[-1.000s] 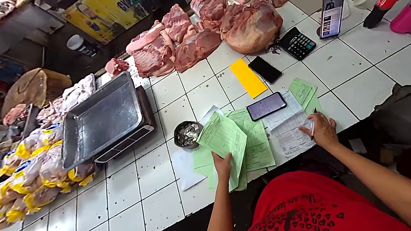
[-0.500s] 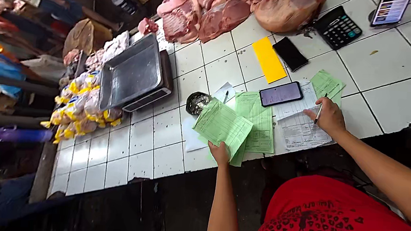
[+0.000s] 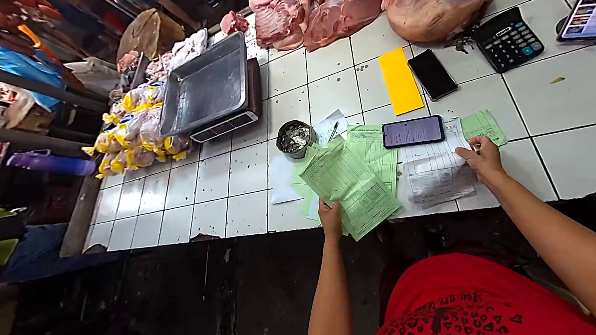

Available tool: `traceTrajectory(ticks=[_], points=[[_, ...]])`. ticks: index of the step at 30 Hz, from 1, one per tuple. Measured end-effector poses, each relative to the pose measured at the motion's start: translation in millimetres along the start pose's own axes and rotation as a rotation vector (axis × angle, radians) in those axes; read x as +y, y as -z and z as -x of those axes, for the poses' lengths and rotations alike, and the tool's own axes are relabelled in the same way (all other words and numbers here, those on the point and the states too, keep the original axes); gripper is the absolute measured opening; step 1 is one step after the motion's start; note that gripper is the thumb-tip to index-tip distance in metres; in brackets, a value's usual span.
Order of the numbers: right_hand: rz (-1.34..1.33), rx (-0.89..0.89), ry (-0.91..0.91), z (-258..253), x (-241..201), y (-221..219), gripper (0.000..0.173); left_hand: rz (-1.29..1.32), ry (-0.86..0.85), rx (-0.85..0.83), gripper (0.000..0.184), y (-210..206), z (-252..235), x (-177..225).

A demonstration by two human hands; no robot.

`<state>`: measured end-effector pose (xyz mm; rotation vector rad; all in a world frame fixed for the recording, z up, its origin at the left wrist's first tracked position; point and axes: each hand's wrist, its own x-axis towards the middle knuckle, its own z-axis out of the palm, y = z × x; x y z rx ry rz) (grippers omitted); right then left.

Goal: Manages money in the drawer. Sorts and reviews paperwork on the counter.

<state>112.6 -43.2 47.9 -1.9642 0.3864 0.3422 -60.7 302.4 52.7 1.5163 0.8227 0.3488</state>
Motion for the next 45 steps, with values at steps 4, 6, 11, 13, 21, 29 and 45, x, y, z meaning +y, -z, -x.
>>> traceTrajectory(ticks=[4,6,11,13,21,29,45], points=[[0.089,-0.037,0.067,-1.4,-3.6,6.3,0.039,0.208,0.049,0.123,0.043,-7.0,-4.4,-5.5],[0.108,-0.061,0.056,-5.1,-7.7,7.0,0.038,0.219,0.048,0.121,0.042,-10.3,-5.9,-6.3],[0.135,-0.140,0.061,-12.4,-16.8,12.7,0.042,0.221,0.038,0.108,0.041,-14.2,-13.5,-11.7],[0.158,-0.147,0.062,-13.5,-16.1,11.3,0.043,0.213,0.033,0.108,0.040,-15.2,-15.4,-12.7],[0.415,0.172,0.668,19.5,-101.8,56.2,0.019,0.007,-0.013,0.047,0.044,-21.7,-14.1,-8.8],[0.565,-0.305,1.517,45.9,17.6,19.6,0.020,-0.298,-0.184,0.016,0.097,-36.7,-10.2,-13.7],[0.602,-0.349,1.180,46.1,45.8,-13.5,0.019,-0.877,-0.671,-0.158,0.058,-71.7,10.9,-45.7]])
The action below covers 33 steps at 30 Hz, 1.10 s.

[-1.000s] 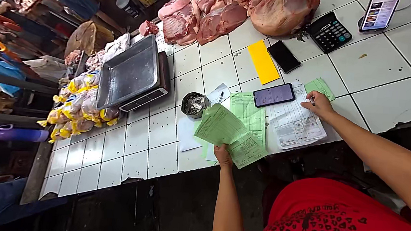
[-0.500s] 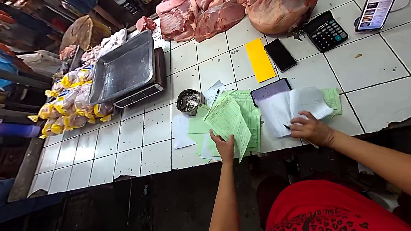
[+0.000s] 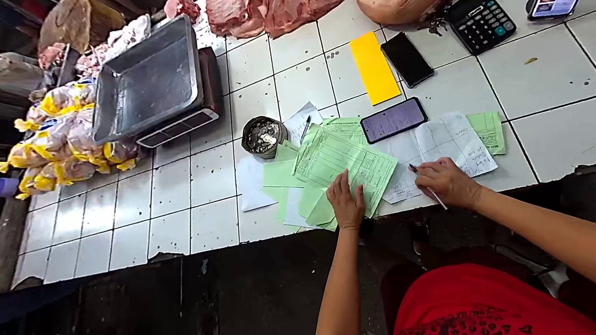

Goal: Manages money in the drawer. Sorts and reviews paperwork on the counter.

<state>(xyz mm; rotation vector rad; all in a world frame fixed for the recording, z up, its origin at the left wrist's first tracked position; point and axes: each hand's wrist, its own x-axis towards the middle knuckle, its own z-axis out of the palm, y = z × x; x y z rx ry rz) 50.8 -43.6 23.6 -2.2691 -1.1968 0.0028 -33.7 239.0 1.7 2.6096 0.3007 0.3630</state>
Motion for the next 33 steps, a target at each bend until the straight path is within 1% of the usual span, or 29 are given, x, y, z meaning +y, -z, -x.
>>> traceTrajectory(ticks=[1,2,3,5,6,7,9,10,13,15,17,19,21,23,25,27,30,33], points=[[0.012,-0.007,-0.014,-16.6,4.0,2.0,0.018,0.046,0.040,0.020,0.057,-0.5,-0.2,0.0],[-0.006,-0.050,-0.049,-35.0,10.1,4.7,0.019,0.082,0.074,0.044,0.055,-1.2,-0.9,-0.3],[-0.030,-0.108,-0.087,-53.5,18.1,6.0,0.026,0.097,0.101,0.053,0.053,-1.9,-1.3,-0.9],[-0.047,-0.229,-0.123,-81.5,33.9,2.6,0.053,0.079,0.122,0.042,0.051,-2.8,-0.7,-1.3],[-0.046,-0.272,-0.121,-89.4,39.4,1.4,0.063,0.059,0.119,0.030,0.051,-3.1,-1.0,-1.0],[-0.036,-0.291,-0.104,-93.9,45.3,0.9,0.068,0.034,0.107,0.027,0.050,-3.6,-1.9,-0.7],[-0.014,-0.308,-0.069,-95.5,59.8,4.1,0.072,-0.006,0.067,0.026,0.045,-4.6,-3.1,-1.2],[0.003,-0.283,-0.060,-93.2,68.5,6.8,0.073,-0.012,0.051,0.016,0.042,-4.7,-3.0,-1.5],[0.017,-0.301,-0.202,-88.5,83.7,29.8,0.069,0.007,-0.011,0.026,0.032,-6.9,-1.3,-3.4],[0.049,-0.323,-0.283,-89.1,93.8,41.2,0.070,0.015,-0.035,0.038,0.033,-7.9,0.5,-4.3],[0.051,-0.369,-0.352,-93.0,99.8,48.9,0.072,-0.002,-0.043,0.001,0.033,-7.1,2.2,-4.6],[0.068,-0.368,-0.363,-97.1,104.7,52.5,0.069,-0.036,-0.056,-0.053,0.034,-7.5,2.7,-4.1],[0.100,-0.363,-0.404,-105.1,100.8,60.7,0.062,-0.055,-0.066,-0.063,0.041,-8.3,1.7,-2.6],[0.107,-0.365,-0.435,-110.3,102.0,63.6,0.056,-0.063,-0.060,-0.084,0.044,-7.3,1.5,-1.5],[0.041,-0.316,-0.413,-107.9,115.4,56.8,0.057,-0.071,-0.035,-0.148,0.044,-4.8,0.0,-0.6],[-0.036,-0.310,-0.426,-107.7,117.8,56.9,0.057,-0.072,-0.039,-0.154,0.044,-4.6,-0.3,-0.1],[-0.145,-0.283,-0.419,-104.2,123.8,53.8,0.052,-0.073,-0.048,-0.153,0.045,-6.5,0.5,-1.3],[-0.157,-0.232,-0.478,-102.9,131.8,51.0,0.035,-0.084,-0.051,-0.147,0.045,-8.3,0.5,-2.6]])
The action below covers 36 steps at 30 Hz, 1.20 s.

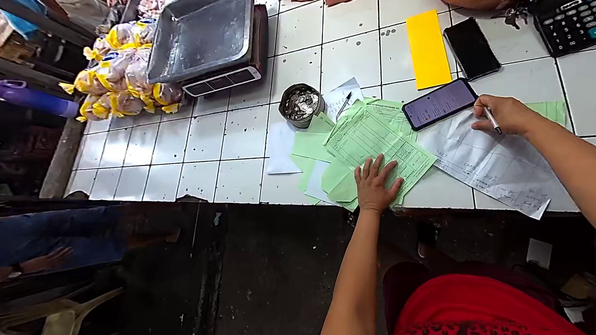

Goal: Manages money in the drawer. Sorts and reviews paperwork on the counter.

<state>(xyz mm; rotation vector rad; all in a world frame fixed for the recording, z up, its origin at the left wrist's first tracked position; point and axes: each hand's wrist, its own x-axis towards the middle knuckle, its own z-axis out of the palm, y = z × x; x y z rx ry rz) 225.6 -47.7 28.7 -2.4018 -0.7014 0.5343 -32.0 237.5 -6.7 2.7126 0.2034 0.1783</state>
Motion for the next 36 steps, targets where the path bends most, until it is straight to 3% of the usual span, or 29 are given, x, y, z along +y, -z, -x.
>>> traceTrajectory(ticks=[3,5,9,11,16,20,23,26,32,36], points=[[0.005,0.034,-0.094,5.9,-5.1,5.1,0.021,-0.005,0.004,-0.014,0.045,1.2,0.0,0.4],[0.013,0.106,-0.116,10.9,0.3,3.7,0.022,-0.004,0.002,-0.007,0.044,0.8,-0.1,0.7],[0.093,0.107,-0.127,25.9,-9.4,4.5,0.061,0.002,-0.006,0.009,0.045,1.2,0.0,0.7],[0.115,0.072,-0.079,27.5,-9.5,0.7,0.065,0.008,0.005,-0.013,0.046,1.2,0.1,1.4],[-0.052,0.063,-0.006,11.9,-0.6,-7.2,0.046,0.006,0.018,-0.053,0.047,2.8,-0.8,1.5],[-0.028,0.092,-0.107,12.8,-10.7,5.2,0.027,0.005,0.021,-0.052,0.046,4.5,-1.4,3.1],[-0.059,0.257,-0.126,24.6,-5.5,18.6,0.032,0.013,0.020,-0.046,0.046,5.3,-1.9,4.0],[-0.116,0.448,-0.323,46.5,-9.8,15.1,0.038,0.015,0.012,-0.034,0.046,3.5,-0.6,2.6],[-0.103,0.852,-0.804,78.5,-33.7,-31.6,0.038,0.011,0.000,-0.006,0.046,2.9,-0.2,4.2],[-0.163,0.992,-0.909,79.5,-44.6,-60.0,0.036,-0.002,-0.009,0.000,0.048,0.4,0.5,2.0]])
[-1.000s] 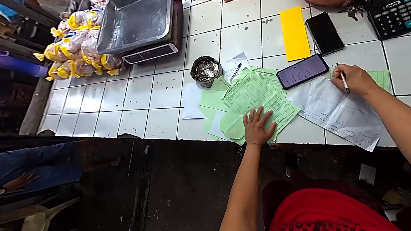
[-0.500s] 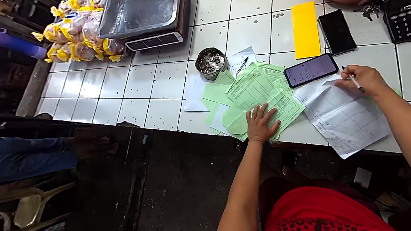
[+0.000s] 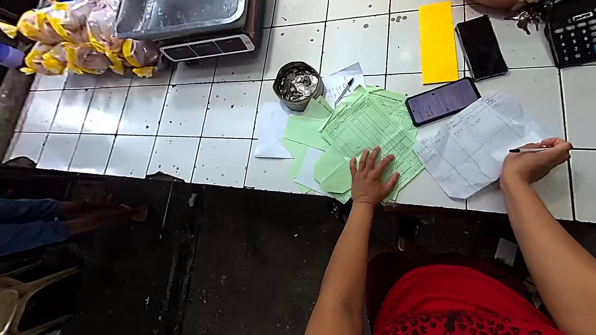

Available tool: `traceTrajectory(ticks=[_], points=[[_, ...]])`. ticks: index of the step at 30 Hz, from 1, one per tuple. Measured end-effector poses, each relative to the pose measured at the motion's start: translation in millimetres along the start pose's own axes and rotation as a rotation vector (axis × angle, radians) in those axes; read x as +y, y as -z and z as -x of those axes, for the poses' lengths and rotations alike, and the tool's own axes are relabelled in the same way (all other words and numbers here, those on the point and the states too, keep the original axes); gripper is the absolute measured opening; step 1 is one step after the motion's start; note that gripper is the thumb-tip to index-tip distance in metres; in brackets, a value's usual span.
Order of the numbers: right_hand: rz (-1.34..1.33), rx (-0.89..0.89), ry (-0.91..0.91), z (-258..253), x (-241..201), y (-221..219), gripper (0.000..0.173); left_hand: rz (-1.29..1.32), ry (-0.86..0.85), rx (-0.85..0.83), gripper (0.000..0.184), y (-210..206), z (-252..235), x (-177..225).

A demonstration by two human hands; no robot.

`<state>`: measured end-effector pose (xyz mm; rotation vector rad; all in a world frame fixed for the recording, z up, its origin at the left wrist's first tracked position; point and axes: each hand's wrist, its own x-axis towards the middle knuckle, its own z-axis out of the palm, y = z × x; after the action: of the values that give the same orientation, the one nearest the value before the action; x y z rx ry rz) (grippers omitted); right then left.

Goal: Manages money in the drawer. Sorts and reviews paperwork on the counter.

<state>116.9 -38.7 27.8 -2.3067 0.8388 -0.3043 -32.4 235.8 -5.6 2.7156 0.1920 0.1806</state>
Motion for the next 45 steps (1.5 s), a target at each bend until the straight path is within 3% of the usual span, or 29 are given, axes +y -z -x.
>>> traceTrajectory(ticks=[4,6,10,13,16,20,25,32,36,41,45], points=[[0.003,0.061,0.025,-1.9,10.6,8.7,0.045,0.016,0.000,0.011,0.047,0.2,1.2,-0.2],[-0.041,0.036,0.295,-4.2,11.8,23.8,0.042,0.028,0.001,0.016,0.047,0.6,0.5,0.2],[0.003,-0.478,1.045,9.6,-6.2,23.2,0.047,0.022,0.013,0.011,0.049,0.8,2.3,-0.6],[0.003,-0.758,1.298,30.9,-10.0,-12.2,0.049,0.011,0.014,0.031,0.049,-1.1,0.5,-1.5],[0.090,-0.851,1.167,42.9,2.2,-21.2,0.056,0.019,0.005,0.054,0.048,-1.5,-0.1,-2.4],[0.152,-0.740,1.024,50.1,24.3,-7.2,0.069,0.020,-0.007,0.061,0.044,-1.9,0.2,-2.8],[0.163,-0.731,1.007,60.9,35.3,0.5,0.081,0.019,-0.013,0.060,0.042,-2.7,0.0,-2.7],[0.123,-0.813,1.089,88.8,36.7,2.1,0.075,0.010,-0.016,0.073,0.044,-2.6,0.8,-2.3],[0.103,-0.822,1.114,89.7,39.2,1.5,0.075,0.001,-0.199,0.124,0.035,-6.0,4.5,-4.9],[0.061,-0.824,1.109,87.2,40.1,0.1,0.076,-0.005,-0.406,-0.138,0.039,1.2,2.6,-6.1],[-0.165,-0.777,1.001,80.7,39.5,-0.5,0.063,0.015,-0.400,-0.157,0.038,1.4,0.3,-6.6]])
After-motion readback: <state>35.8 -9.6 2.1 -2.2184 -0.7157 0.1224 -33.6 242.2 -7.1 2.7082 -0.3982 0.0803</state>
